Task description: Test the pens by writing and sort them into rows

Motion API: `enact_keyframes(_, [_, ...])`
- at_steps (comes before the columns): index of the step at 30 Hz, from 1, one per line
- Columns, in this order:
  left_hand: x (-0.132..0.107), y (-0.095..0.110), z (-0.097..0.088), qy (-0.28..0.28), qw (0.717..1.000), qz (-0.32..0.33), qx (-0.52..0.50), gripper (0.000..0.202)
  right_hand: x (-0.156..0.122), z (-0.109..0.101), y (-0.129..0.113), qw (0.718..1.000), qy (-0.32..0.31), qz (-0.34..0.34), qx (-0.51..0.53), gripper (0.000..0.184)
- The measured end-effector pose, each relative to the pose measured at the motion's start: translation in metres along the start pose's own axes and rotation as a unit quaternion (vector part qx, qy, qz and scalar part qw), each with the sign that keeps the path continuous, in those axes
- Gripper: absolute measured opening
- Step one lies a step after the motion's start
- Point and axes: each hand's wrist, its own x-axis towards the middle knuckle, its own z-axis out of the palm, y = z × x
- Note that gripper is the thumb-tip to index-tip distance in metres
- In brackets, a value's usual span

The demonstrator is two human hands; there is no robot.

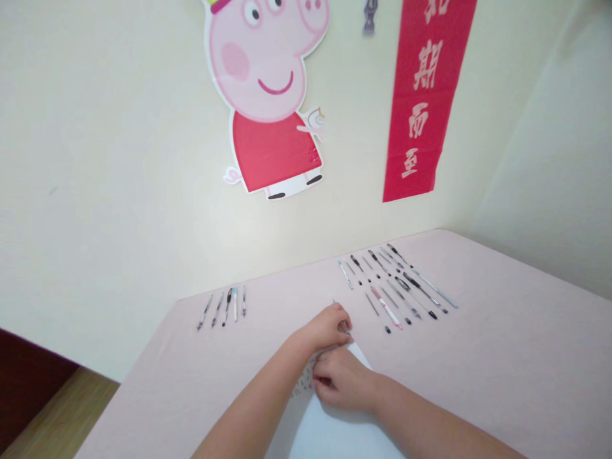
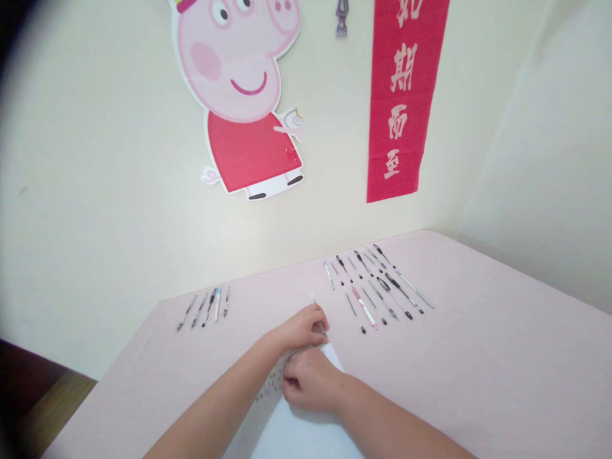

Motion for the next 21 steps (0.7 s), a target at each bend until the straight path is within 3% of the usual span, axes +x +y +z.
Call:
enact_keyframes(4, [-0.03,-0.033,-0.02,0.052,0.997,-0.044,0.022,0.016,-0.001,-0.005,-0.002,1.0,-0.001,-0.011,-0.01,0.016])
enact_keyframes(12, [-0.094,-0.095,-0.058,0.167,0.97,-0.149,0.091,0.023,-0.001,-0.005,-0.002,1.0,-0.009,-0.005,-0.018,0.016])
enact_keyframes(21, [-0.115,-0.129,-0.074,0.225,0.946,-0.191,0.132,0.025,-0.002,-0.004,-0.001,1.0,-0.007,0.001,-0.009,0.016])
